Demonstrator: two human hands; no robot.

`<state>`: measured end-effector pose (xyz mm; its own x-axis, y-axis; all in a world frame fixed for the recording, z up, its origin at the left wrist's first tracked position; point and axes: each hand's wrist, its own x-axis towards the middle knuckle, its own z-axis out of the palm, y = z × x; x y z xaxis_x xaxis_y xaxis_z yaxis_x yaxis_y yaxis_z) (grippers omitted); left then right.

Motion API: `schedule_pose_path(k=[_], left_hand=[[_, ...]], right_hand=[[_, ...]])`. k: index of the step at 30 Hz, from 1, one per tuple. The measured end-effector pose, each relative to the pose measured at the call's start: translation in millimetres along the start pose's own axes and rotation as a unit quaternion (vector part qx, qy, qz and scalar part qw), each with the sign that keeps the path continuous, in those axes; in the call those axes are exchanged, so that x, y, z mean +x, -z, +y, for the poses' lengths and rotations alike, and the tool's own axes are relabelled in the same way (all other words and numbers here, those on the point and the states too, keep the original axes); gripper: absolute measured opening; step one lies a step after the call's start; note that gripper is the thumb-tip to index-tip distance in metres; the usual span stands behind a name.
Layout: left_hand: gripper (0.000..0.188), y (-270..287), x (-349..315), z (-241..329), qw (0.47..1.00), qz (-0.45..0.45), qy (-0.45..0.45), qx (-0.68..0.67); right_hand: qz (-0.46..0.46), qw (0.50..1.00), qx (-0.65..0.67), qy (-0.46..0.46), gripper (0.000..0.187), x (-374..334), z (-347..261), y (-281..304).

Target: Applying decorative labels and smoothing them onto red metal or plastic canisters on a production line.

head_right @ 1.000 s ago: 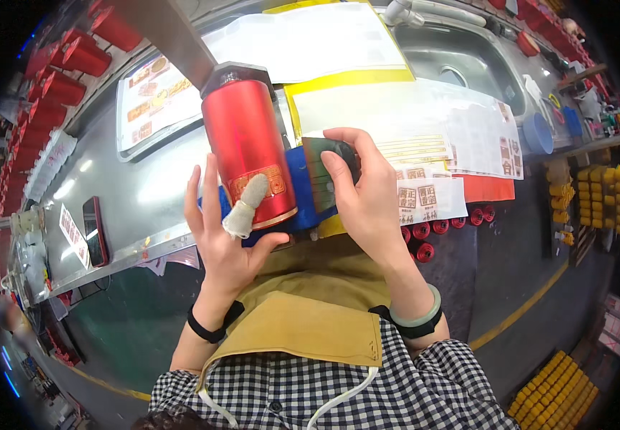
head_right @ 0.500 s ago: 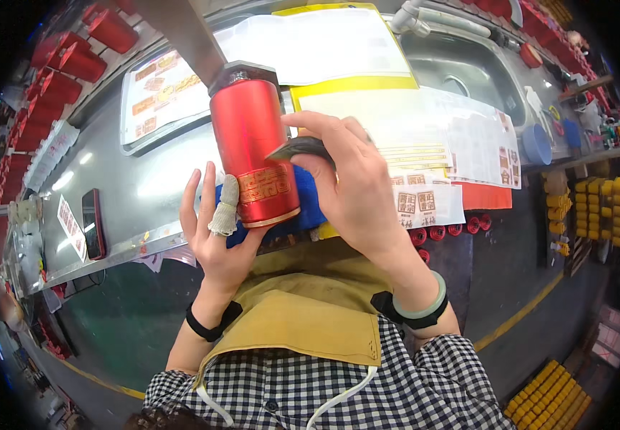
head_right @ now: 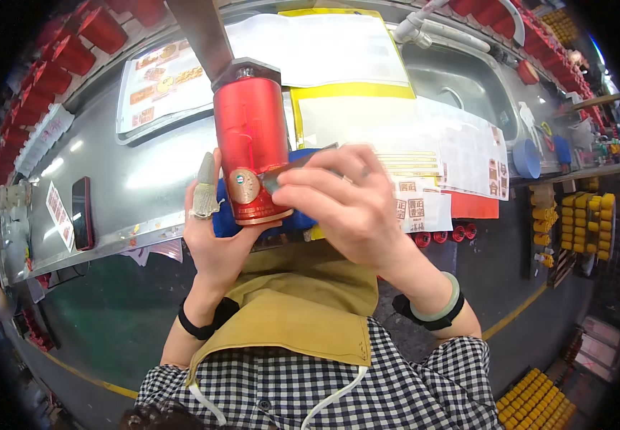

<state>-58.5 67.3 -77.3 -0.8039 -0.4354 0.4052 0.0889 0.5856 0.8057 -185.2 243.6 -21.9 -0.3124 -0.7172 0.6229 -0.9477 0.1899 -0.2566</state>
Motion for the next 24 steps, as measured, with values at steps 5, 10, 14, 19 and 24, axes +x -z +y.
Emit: schedule_pose_path(k=[5,10,14,19,24], left_hand=[[0.106,-1,3,-2,1.000,-0.001,-0.012,0.000],[0.106,-7,-1,-4,0.998,0.011,0.022,-0.052],[0.103,-10,-4,-15,0.998,0.014,0.055,-0.039],[0.106,-14,-5,-10,0.995,0.022,0.071,-0.065],[0.106,-9,-5,-7,0.998,0.014,0.056,-0.018]], right_hand=[[-0.049,0.995,0.091,-0.007,0.028,-1,-8,2],[0.008,0.992,0.079,-0.098,0.023,30,20,-20],[-0.005,0.995,-0.011,0.094,0.020,23,5,-18],[-0.051,0.995,0.050,0.064,0.021,30,-1,-19],[0.031,0.987,-0.112,0.108,0.017,46,9,-17]])
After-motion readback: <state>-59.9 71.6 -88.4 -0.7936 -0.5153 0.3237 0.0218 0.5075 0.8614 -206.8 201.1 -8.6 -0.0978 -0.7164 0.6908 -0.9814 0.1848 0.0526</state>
